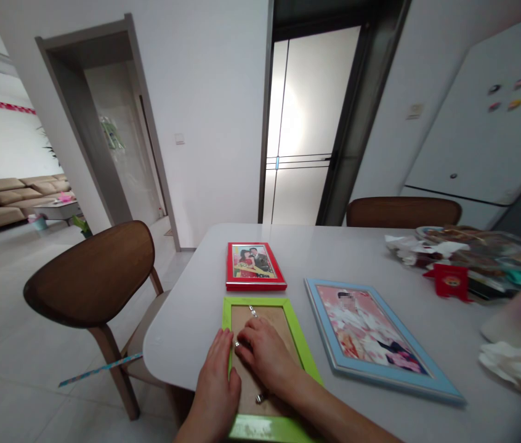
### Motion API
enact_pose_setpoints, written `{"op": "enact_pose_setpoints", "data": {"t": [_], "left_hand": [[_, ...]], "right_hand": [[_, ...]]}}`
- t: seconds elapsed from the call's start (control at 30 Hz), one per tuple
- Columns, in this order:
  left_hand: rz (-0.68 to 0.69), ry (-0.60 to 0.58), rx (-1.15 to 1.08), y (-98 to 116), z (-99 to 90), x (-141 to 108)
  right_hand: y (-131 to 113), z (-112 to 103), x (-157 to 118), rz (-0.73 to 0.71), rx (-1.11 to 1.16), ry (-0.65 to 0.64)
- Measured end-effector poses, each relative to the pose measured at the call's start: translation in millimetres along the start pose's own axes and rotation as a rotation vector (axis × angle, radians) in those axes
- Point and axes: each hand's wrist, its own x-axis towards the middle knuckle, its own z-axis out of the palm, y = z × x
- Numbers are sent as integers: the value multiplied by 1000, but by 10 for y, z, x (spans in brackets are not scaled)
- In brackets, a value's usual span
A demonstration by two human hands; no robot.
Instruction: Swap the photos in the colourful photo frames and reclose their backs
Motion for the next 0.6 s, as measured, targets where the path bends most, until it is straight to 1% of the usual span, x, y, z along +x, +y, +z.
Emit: {"op": "enact_pose_setpoints", "data": {"t": [0.17, 0.3, 0.43, 0.6], "left_hand": [[3, -15, 8, 9, 16, 9], [-6, -37, 34, 27, 50, 31], [0, -47, 64, 32, 66, 42], [18, -48, 96, 44, 65, 59]], "right_hand": [[213, 2, 165, 129, -71, 90], [287, 54, 290, 201, -111, 112], [299, 75, 292, 186, -96, 104], [300, 52, 284, 115, -48, 82]]}}
